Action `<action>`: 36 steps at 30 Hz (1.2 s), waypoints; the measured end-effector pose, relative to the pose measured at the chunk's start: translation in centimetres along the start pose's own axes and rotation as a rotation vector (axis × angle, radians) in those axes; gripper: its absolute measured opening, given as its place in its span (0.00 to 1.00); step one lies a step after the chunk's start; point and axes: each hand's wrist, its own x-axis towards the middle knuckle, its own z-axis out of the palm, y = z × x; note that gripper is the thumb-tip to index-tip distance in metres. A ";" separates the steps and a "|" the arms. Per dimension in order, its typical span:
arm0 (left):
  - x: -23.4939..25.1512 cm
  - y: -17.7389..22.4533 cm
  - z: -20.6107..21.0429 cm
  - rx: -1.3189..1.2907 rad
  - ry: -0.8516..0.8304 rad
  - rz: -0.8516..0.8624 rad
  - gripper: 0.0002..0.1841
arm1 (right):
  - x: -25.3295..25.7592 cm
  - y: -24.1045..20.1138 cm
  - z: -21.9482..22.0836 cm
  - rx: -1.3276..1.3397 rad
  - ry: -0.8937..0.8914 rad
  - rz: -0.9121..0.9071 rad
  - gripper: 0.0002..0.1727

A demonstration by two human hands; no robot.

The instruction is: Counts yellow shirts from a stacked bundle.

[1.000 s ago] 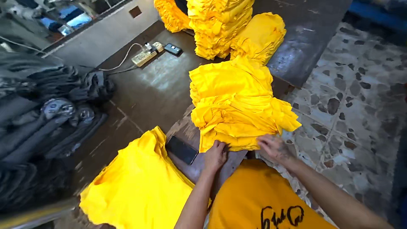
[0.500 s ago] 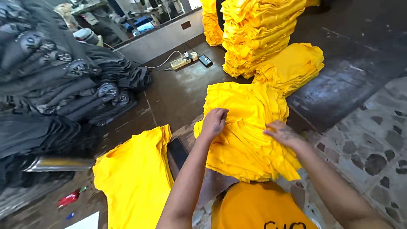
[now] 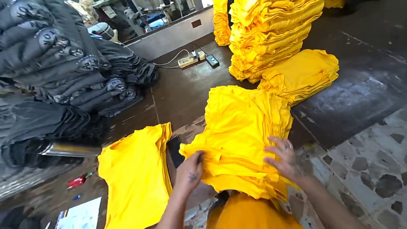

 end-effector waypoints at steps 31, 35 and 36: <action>4.4 -1.9 6.3 -0.676 0.017 -0.259 0.19 | 7.9 9.6 -2.4 -0.282 -0.300 0.690 0.32; 8.4 -1.4 4.0 -0.488 -0.028 -0.167 0.19 | -0.8 6.4 -2.2 -0.169 -0.303 0.807 0.30; 9.9 -0.8 3.2 -0.433 -0.053 -0.129 0.19 | -2.4 5.8 -1.6 -0.118 -0.302 0.831 0.30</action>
